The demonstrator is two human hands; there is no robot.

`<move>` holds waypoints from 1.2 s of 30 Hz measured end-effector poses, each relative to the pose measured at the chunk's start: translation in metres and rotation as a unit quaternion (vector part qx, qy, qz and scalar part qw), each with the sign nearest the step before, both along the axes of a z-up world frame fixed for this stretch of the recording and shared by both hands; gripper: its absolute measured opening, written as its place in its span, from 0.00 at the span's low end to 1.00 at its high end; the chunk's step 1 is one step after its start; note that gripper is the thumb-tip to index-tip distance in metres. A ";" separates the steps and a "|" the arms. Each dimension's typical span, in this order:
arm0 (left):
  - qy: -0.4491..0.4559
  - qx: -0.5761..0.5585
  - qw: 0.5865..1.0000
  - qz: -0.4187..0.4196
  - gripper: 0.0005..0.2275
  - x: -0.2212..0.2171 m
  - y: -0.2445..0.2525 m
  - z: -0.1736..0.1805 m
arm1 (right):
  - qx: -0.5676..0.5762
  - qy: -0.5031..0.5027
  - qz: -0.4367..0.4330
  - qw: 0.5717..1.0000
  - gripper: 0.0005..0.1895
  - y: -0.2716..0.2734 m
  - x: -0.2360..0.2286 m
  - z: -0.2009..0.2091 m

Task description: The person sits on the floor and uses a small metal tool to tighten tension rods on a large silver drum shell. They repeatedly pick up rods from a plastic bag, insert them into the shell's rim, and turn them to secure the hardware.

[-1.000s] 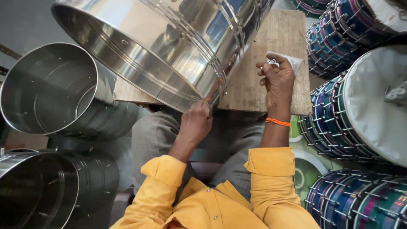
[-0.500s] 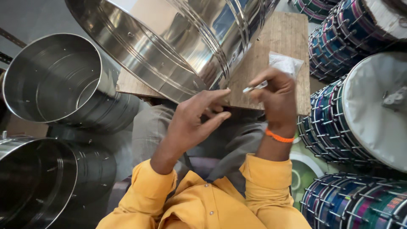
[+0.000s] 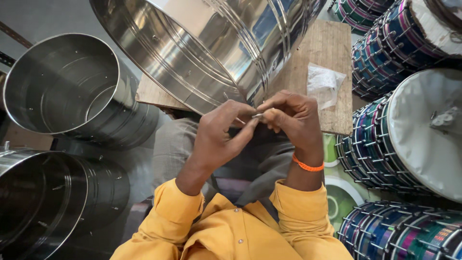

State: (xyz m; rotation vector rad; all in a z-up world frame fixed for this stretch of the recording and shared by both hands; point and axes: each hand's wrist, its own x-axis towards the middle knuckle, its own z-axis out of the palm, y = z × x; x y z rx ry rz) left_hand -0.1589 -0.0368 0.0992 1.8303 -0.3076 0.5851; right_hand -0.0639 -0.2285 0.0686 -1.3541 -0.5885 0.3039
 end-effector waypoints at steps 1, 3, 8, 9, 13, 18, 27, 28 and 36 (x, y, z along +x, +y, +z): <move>-0.002 0.002 1.000 0.001 0.08 0.001 0.000 0.000 | -0.006 -0.009 -0.006 1.000 0.07 0.001 0.000 0.000; 0.036 -0.041 0.998 -0.004 0.07 0.003 0.001 -0.003 | 0.004 -0.037 -0.002 0.999 0.07 0.004 -0.002 0.002; 0.073 -0.152 0.984 -0.054 0.05 0.011 0.006 -0.016 | 0.043 -0.114 0.041 0.992 0.07 0.010 -0.005 0.006; 0.077 -0.176 0.979 -0.066 0.05 0.011 0.007 -0.018 | 0.056 -0.085 0.051 0.993 0.10 0.011 -0.005 0.006; 0.071 -0.172 0.981 -0.056 0.04 0.013 0.009 -0.021 | -0.022 0.021 -0.016 0.999 0.08 0.013 0.000 -0.004; 0.083 -0.159 0.983 -0.032 0.04 0.015 0.012 -0.022 | 0.004 -0.019 -0.049 0.999 0.06 0.015 -0.002 -0.007; 0.059 -0.095 0.994 0.004 0.07 0.016 0.015 -0.018 | 0.020 -0.021 -0.037 0.999 0.12 0.019 -0.004 -0.003; 0.051 -0.081 0.995 0.012 0.07 0.015 0.015 -0.017 | -0.002 0.002 -0.059 0.998 0.08 0.019 -0.002 -0.005; 0.083 -0.111 0.990 -0.005 0.07 0.015 0.014 -0.017 | 0.023 -0.106 -0.056 0.993 0.08 0.019 -0.006 -0.001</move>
